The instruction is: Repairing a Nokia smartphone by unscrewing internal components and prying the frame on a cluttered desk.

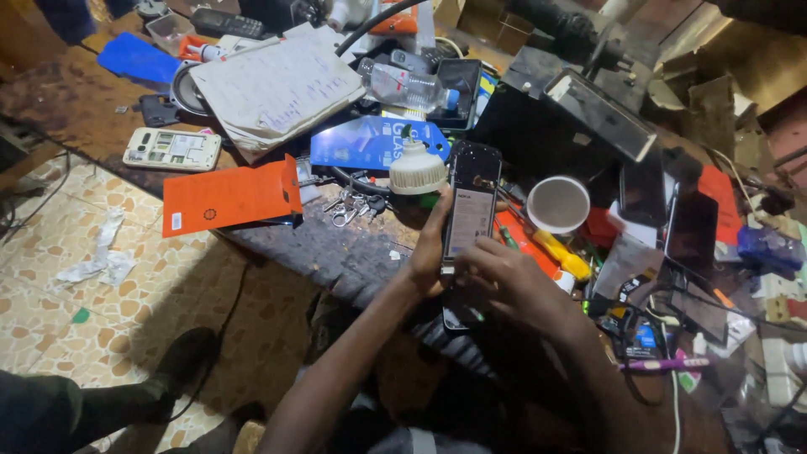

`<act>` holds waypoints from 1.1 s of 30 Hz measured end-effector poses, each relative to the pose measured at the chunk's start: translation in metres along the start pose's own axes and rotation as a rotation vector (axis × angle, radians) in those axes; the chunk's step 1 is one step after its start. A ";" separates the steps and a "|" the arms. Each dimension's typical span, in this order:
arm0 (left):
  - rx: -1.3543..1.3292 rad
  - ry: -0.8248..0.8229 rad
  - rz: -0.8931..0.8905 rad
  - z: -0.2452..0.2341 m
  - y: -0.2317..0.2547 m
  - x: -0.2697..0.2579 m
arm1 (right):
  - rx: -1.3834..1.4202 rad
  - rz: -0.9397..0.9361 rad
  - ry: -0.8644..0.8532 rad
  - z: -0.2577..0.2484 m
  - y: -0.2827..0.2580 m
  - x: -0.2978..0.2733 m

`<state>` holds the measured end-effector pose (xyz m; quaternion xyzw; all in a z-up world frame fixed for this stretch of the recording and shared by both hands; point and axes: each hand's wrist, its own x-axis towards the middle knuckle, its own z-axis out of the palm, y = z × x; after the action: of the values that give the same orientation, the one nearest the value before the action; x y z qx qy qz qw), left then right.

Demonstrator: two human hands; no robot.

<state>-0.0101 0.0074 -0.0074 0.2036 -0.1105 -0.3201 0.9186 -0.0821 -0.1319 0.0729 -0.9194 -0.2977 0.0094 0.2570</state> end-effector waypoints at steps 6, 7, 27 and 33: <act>-0.022 0.046 -0.020 -0.012 -0.005 0.006 | 0.084 0.006 -0.043 -0.004 0.001 0.008; -0.020 0.043 -0.025 -0.005 -0.001 0.002 | 0.083 0.009 -0.039 -0.002 0.005 0.006; 0.022 -0.033 -0.005 -0.004 0.000 0.002 | 0.042 -0.079 0.002 -0.012 0.002 0.005; -0.062 -0.081 0.076 0.026 0.007 -0.008 | 0.230 -0.125 0.137 -0.024 0.024 -0.002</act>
<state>-0.0211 0.0090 0.0182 0.1574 -0.1454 -0.2964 0.9307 -0.0663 -0.1606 0.0819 -0.8619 -0.3332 -0.0356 0.3805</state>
